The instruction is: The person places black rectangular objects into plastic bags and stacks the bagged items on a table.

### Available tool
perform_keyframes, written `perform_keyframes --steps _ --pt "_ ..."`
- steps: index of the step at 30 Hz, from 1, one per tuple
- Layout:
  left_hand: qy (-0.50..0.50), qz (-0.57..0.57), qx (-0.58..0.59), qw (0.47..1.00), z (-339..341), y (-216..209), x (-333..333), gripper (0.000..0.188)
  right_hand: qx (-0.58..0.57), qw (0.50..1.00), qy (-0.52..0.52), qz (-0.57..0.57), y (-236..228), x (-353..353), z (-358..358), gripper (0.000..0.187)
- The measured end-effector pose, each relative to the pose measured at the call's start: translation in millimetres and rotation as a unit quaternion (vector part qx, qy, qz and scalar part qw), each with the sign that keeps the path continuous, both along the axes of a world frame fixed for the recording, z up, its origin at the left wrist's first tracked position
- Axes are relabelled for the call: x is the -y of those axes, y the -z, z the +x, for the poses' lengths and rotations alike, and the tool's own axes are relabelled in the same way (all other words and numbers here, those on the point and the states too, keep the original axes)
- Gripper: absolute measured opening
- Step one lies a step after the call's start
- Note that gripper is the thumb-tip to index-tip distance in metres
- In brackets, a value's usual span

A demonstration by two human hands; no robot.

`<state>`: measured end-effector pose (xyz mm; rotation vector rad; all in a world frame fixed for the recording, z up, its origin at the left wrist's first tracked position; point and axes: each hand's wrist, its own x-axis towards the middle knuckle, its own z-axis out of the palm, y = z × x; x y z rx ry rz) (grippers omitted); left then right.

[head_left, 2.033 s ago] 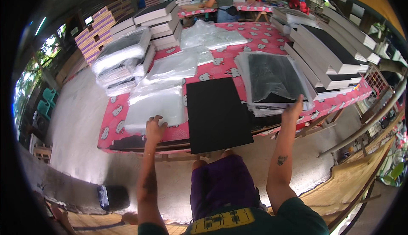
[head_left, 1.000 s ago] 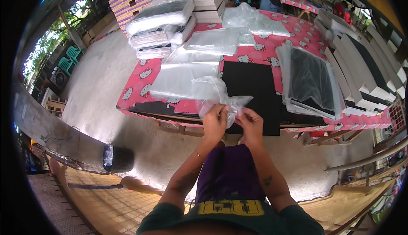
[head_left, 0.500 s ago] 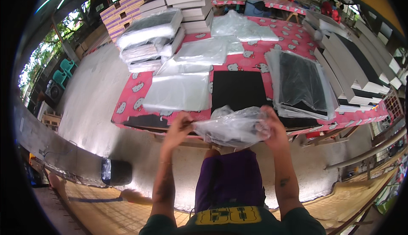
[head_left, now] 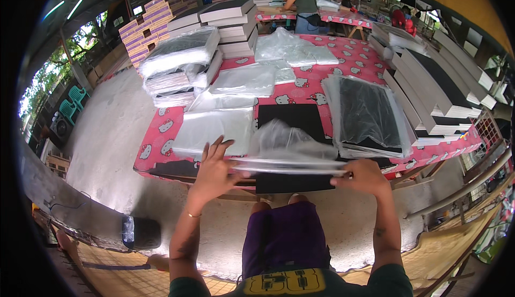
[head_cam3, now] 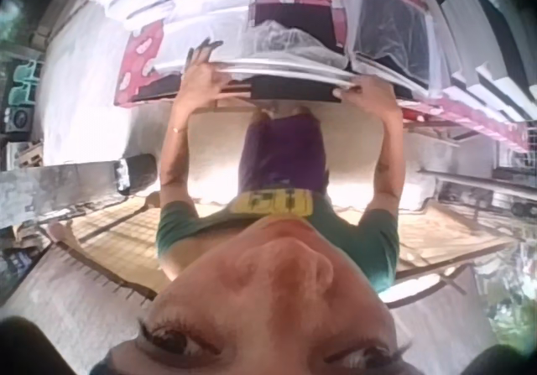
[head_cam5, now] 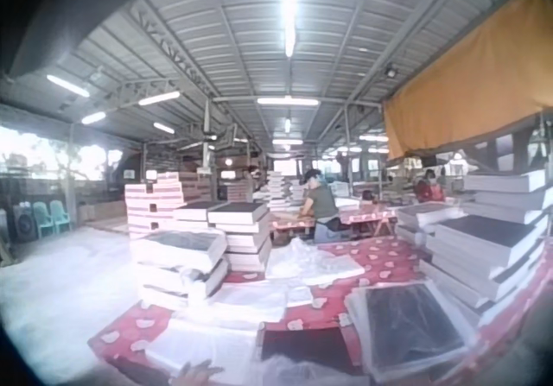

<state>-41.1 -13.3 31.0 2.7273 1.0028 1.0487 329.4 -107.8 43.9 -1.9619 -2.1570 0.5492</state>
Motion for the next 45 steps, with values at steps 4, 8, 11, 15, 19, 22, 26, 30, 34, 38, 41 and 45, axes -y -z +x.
perform_keyframes --steps 4,8,11,15,19,22,26,30,34,38,41,45 --pt "0.316 -0.451 0.349 0.758 -5 -9 14 0.022 -0.456 0.880 -0.127 0.032 60 -4 22 0.031" --pt "0.240 -0.312 -0.137 0.909 32 -14 38 0.025 -0.867 0.498 -0.004 0.011 47 7 -4 0.022" --pt "0.286 -0.454 0.301 0.788 28 -15 39 0.040 -0.643 0.745 -0.159 -0.078 67 13 21 0.023" --pt "0.169 -0.664 0.395 0.612 22 19 29 0.044 -0.440 0.849 -0.283 -0.076 85 6 26 0.030" --pt "0.251 -0.584 0.059 0.770 11 49 30 0.038 -0.810 0.582 -0.074 -0.017 80 17 14 0.034" --pt "0.256 -0.585 0.475 0.605 16 25 37 0.034 -0.537 0.816 -0.185 -0.102 114 18 17 0.043" --pt "0.334 -0.658 0.467 0.488 5 84 27 0.027 -0.707 0.690 -0.082 -0.134 114 29 19 0.060" --pt "0.236 -0.696 0.369 0.569 -8 95 52 0.027 -0.747 0.654 -0.036 -0.116 112 42 25 0.062" --pt "0.214 -0.651 0.547 0.481 2 59 48 0.029 -0.480 0.802 -0.141 -0.327 129 41 7 0.057" --pt "0.166 -0.726 0.336 0.577 -28 132 39 0.019 -0.787 0.579 -0.147 -0.153 134 45 22 0.053" --pt "0.166 -0.688 0.443 0.551 3 85 45 0.016 -0.716 0.662 -0.001 -0.221 127 65 35 0.049" --pt "-0.016 -0.505 0.417 0.756 19 138 57 0.024 -0.517 0.824 0.231 -0.001 168 57 -22 0.046"
